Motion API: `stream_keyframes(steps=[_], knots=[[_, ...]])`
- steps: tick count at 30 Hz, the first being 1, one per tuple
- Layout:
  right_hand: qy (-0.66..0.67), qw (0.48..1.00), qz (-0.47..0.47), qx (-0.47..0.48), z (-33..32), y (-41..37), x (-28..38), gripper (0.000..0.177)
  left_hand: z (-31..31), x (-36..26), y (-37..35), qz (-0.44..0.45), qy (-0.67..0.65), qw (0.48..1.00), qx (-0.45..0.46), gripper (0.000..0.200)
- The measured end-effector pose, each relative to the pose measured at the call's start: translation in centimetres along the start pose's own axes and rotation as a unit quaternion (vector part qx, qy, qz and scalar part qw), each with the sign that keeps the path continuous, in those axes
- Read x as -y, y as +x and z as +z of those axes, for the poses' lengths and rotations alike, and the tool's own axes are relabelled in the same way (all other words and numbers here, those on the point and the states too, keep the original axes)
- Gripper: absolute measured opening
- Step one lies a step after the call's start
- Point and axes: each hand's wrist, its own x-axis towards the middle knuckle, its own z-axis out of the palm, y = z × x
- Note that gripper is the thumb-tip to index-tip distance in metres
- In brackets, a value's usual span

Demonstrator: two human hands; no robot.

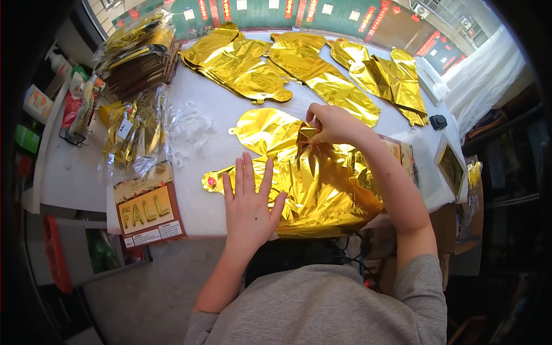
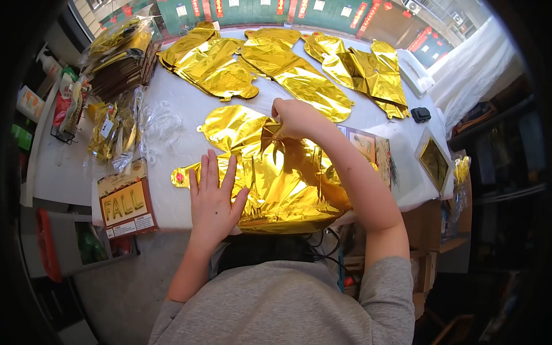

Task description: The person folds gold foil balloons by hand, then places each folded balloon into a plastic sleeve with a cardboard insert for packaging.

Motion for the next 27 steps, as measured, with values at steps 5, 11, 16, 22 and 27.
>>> stream_keyframes(steps=[5,11,16,22,27], knots=[[0.037,0.998,0.028,0.046,-0.2,0.3,-0.4,0.039,0.0,0.0,0.0,0.002,0.001,1.000,0.001,0.069],[0.061,0.998,0.012,-0.005,-0.2,-2.6,0.8,0.028,-0.2,0.0,0.1,-0.001,-0.008,1.000,0.000,0.066],[0.078,0.972,-0.105,-0.195,2.4,-7.9,2.7,0.019,0.0,0.2,-0.1,-0.016,-0.053,0.998,-0.008,0.080],[-0.031,0.933,-0.184,-0.308,5.8,-10.4,1.0,0.033,0.0,0.1,0.0,-0.026,-0.090,0.995,-0.021,0.094],[-0.017,0.917,-0.240,-0.318,7.7,-11.5,1.6,0.041,0.0,0.5,-0.2,-0.023,-0.055,0.998,0.030,0.096]])
